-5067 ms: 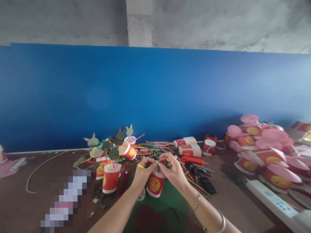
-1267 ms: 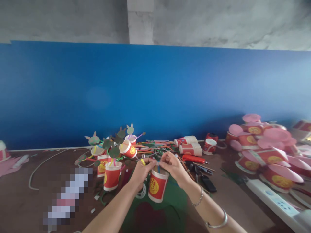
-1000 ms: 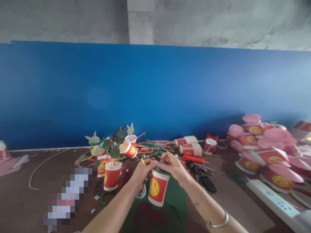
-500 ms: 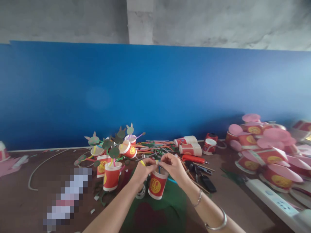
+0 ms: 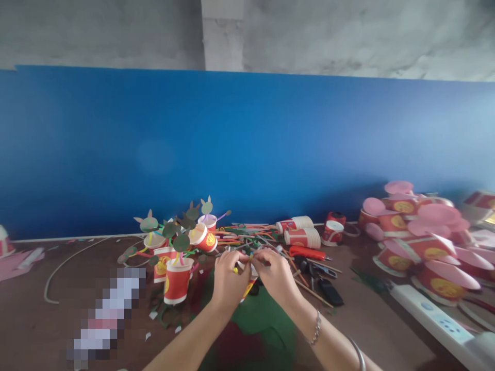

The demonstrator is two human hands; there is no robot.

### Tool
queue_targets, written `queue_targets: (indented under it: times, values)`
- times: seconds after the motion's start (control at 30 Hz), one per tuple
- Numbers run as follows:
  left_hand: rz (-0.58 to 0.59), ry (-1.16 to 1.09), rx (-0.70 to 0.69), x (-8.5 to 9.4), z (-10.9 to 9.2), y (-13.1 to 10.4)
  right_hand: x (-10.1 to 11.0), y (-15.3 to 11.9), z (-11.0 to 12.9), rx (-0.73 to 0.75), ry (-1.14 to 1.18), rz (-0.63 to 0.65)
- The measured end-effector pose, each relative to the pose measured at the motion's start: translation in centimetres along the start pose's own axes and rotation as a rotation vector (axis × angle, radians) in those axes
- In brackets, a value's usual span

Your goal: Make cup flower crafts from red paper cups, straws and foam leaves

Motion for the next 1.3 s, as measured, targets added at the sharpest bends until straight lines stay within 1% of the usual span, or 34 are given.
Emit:
queue_targets:
  times: [0.1,0.27,0.47,0.7,1.0,1.3]
  values:
    - [0.004,0.092,-0.082,0.11,-0.33,-0.07,0.01,-0.03,0.18,-0.005,0.0,0.014]
    - [-0.006,0.147,-0.156,0.27,-0.61,-0.18,-0.06,0.02,0.13,-0.028,0.005,0.029]
    - [-0.033,0.203,-0.226,0.03,-0.96,-0.67,0.08,-0.23,0.32,-0.046,-0.035,-0.015]
    - [-0.045,0.236,-0.226,0.03,-0.94,-0.51,0.05,-0.03,0.16,-0.029,-0.008,0.029]
    - [-0.039,0.236,-0.241,-0.28,-0.75,-1.01,-0.29,-0.46,-0.03,0.005,-0.023,-0.038]
    - [-0.035,0.21,-0.218,-0.26,-0.8,-0.81,-0.26,-0.34,-0.18,-0.006,-0.001,-0.028]
Point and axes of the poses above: each hand's wrist, its own y-axis towards the middle knuckle, its own x-axis out of the back of the hand, z = x × y, the point moved 3 cm from there along y, towards the middle knuckle, and after that the axes turned 6 degrees about -z, right-handed, at the moved point
